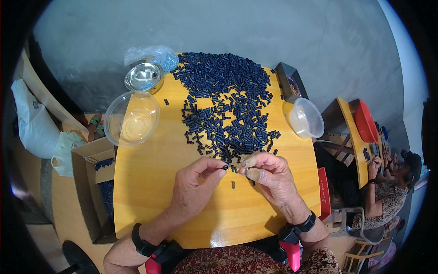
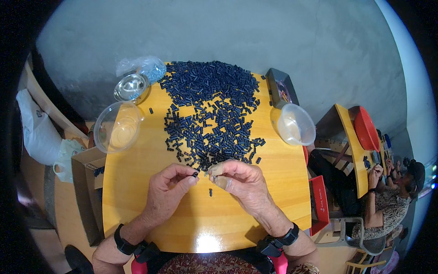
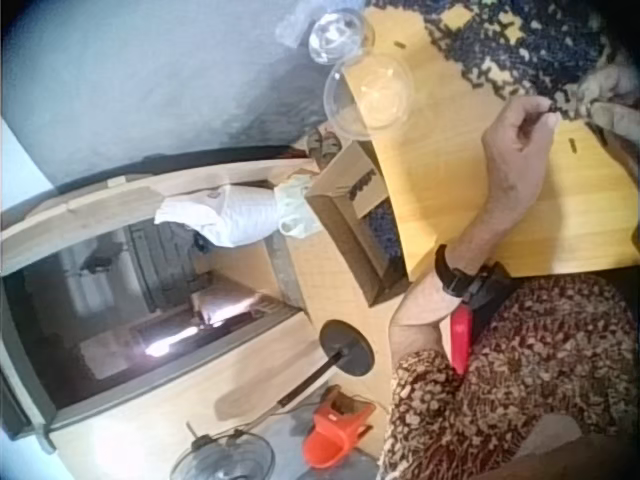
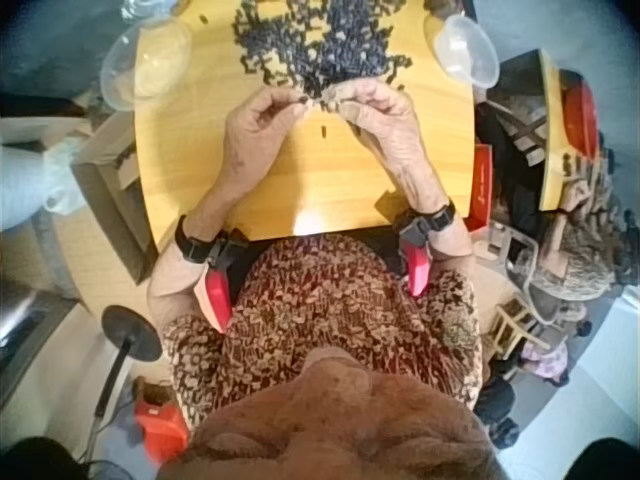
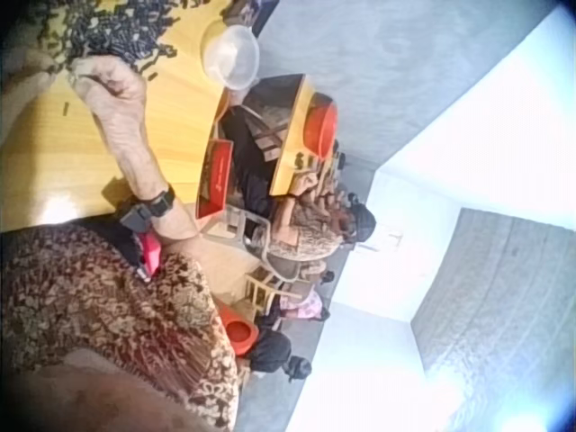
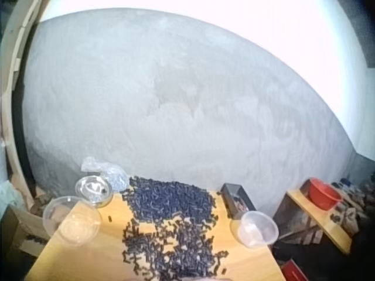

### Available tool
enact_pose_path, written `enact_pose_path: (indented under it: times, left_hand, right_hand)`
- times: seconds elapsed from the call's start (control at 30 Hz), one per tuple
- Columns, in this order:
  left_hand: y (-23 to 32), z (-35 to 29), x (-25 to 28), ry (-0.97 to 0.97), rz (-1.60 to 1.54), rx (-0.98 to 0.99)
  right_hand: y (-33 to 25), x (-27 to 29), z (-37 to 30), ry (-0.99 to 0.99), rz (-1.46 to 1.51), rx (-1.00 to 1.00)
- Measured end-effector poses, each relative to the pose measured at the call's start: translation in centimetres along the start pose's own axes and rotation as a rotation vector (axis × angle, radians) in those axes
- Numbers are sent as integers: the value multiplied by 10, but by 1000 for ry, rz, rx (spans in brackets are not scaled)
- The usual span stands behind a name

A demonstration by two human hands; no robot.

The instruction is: Sorting small blue plastic components on a wooden table into different containers.

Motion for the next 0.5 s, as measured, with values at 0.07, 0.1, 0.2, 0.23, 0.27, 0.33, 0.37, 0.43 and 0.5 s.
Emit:
enact_pose_path:
  times: [0.07, 0.1, 0.2, 0.23, 0.27, 0.33, 0.37, 0.43, 0.5]
  left_hand:
    - [-1, 0, 0, -2, -6, -8]
    - [-1, 0, 0, 1, -2, -12]
    - [-2, 0, 0, -1, -1, -11]
    - [-3, 1, -1, -6, -4, -6]
    - [-3, 1, -1, -6, -5, -7]
    - [-5, 1, -1, -10, -21, -2]
    - [-5, 1, -1, -10, -21, -2]
    - [-4, 0, -2, -18, -14, -9]
    - [-7, 1, -3, -27, -57, -9]
  right_hand:
    - [0, -1, 0, -6, 9, -1]
    - [0, -1, 0, -7, 8, 0]
    - [2, -2, 0, 10, 72, -19]
    - [3, -1, 0, 9, 118, -38]
    - [5, 0, 1, 7, 163, -57]
    - [10, 2, 0, 11, 167, -57]
    - [12, 2, 0, 16, 170, -57]
    - [13, 0, 1, 36, 148, -47]
    - [15, 0, 1, 54, 128, -37]
Point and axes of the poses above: each hand's wrist, its own z-axis towards the middle knuckle, its own x-axis out of the back of the hand, y = z × x, the point moved 4 cm from there along z, towards the middle knuckle, and after that the axes turned 11 degrees about x, right-handed, at the moved point
